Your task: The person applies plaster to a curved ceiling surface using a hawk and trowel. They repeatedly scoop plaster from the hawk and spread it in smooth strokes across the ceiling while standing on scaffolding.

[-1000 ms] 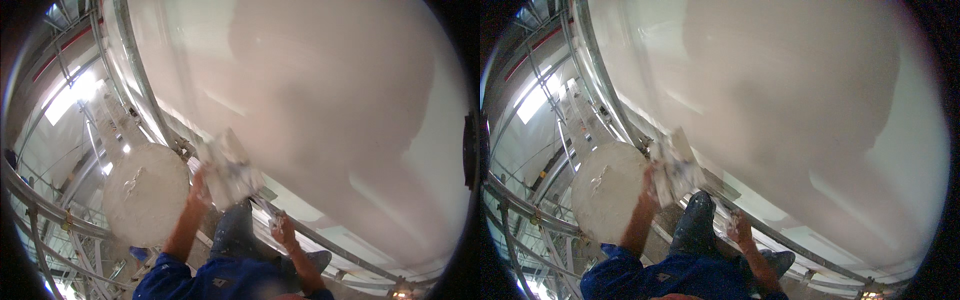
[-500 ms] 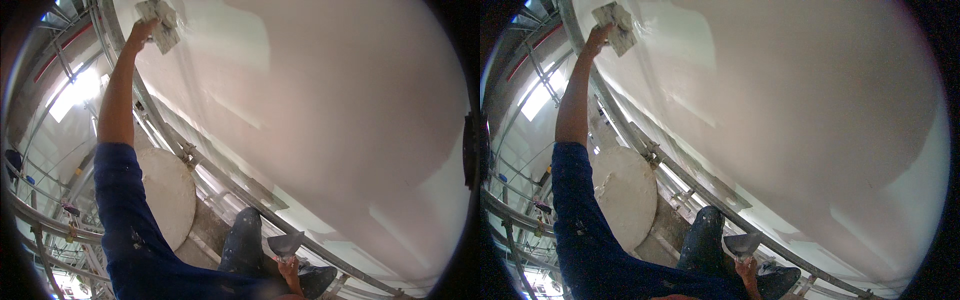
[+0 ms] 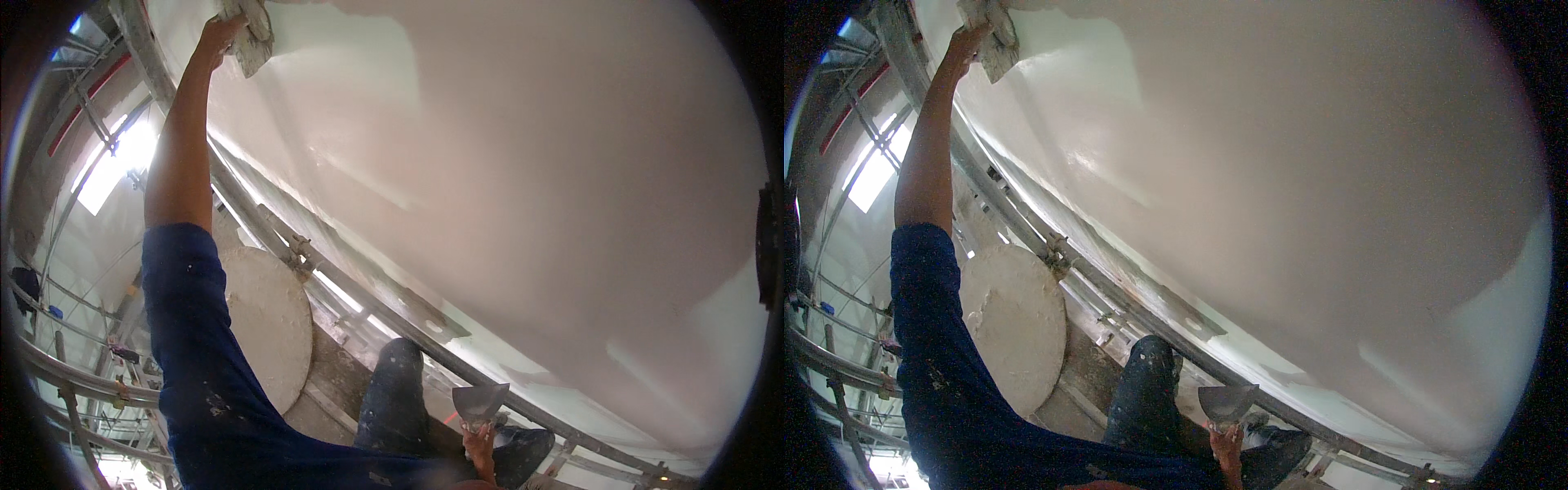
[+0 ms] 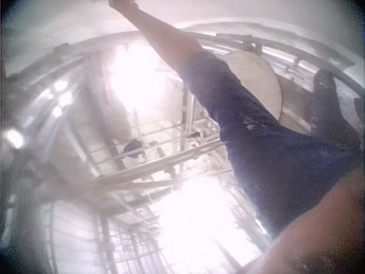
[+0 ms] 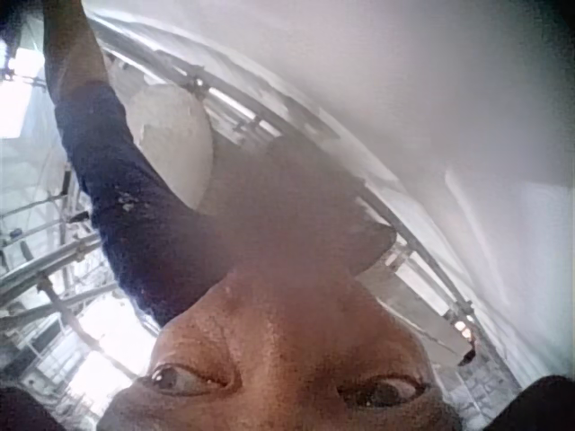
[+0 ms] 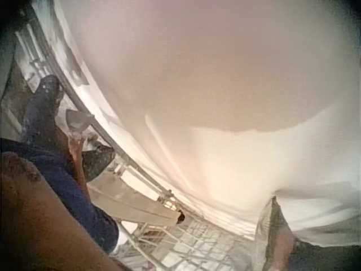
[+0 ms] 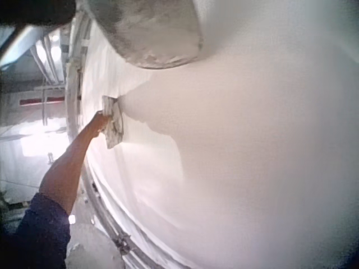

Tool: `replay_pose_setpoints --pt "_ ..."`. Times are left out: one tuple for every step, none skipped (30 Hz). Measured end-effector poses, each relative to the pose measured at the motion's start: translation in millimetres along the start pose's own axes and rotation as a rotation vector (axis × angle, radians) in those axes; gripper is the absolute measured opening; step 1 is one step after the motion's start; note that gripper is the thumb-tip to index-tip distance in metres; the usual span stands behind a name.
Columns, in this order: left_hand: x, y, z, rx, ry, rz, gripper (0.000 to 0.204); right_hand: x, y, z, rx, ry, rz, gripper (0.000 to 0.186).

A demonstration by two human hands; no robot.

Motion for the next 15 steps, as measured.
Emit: replay_pose_setpoints --pt "-9 9 15 -0.002 0.044 0.054 0.041 -1 5 8 0.025 0.009 0.016 0.028" --pt "-28 24 30 0.005 0.096 0.114 0.039 0 12 19 0.049 0.031 0.031 0.032" --pt "-46 29 42 0.007 0.114 0.088 0.038 0 19 25 0.062 0.042 0.040 0.035" --pt "-59 39 52 0.011 0.129 0.068 0.037 -1 23 30 0.065 0.043 0.044 0.036" --pt "-72 48 63 0.017 0.144 0.049 0.037 -3 26 36 0.070 0.043 0.049 0.037" --pt "-90 66 80 -0.008 0.077 0.020 0.036 -3 26 42 0.079 0.054 0.057 0.038" --pt "-103 75 93 -0.031 0.155 0.077 0.036 -5 23 43 0.044 0.077 0.043 0.039" --pt "-116 85 104 -0.046 0.208 0.055 0.036 -7 20 42 0.010 0.100 0.030 0.040" --pt "-130 92 112 -0.062 0.264 0.032 0.036 -9 16 40 -0.028 0.124 0.017 0.041" --pt "-138 96 119 -0.092 0.260 -0.032 0.036 -11 11 40 -0.092 0.118 0.087 0.043" --pt "-148 97 124 -0.124 0.256 -0.097 0.037 -13 6 40 -0.156 0.113 0.157 0.044" --pt "-163 110 140 -0.191 0.271 -0.172 0.037 -14 4 45 -0.212 0.121 0.234 0.046" --pt "-195 139 173 -0.199 0.219 -0.237 0.037 -19 12 57 -0.154 0.187 0.096 0.044" --pt "-213 151 184 -0.239 0.223 -0.267 0.037 -22 24 63 -0.121 0.236 -0.052 0.043" --pt "-226 157 197 -0.283 0.219 -0.305 0.036 -23 30 68 -0.086 0.268 -0.207 0.041"
Point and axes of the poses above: each hand's wrist, its own z-axis away from the middle knuckle, its own y-axis out of the palm, x = y × z, the point moved 6 cm from there along -z, towards the middle knuckle, and after that the axes turned 3 degrees about x, right-handed, at the moved point
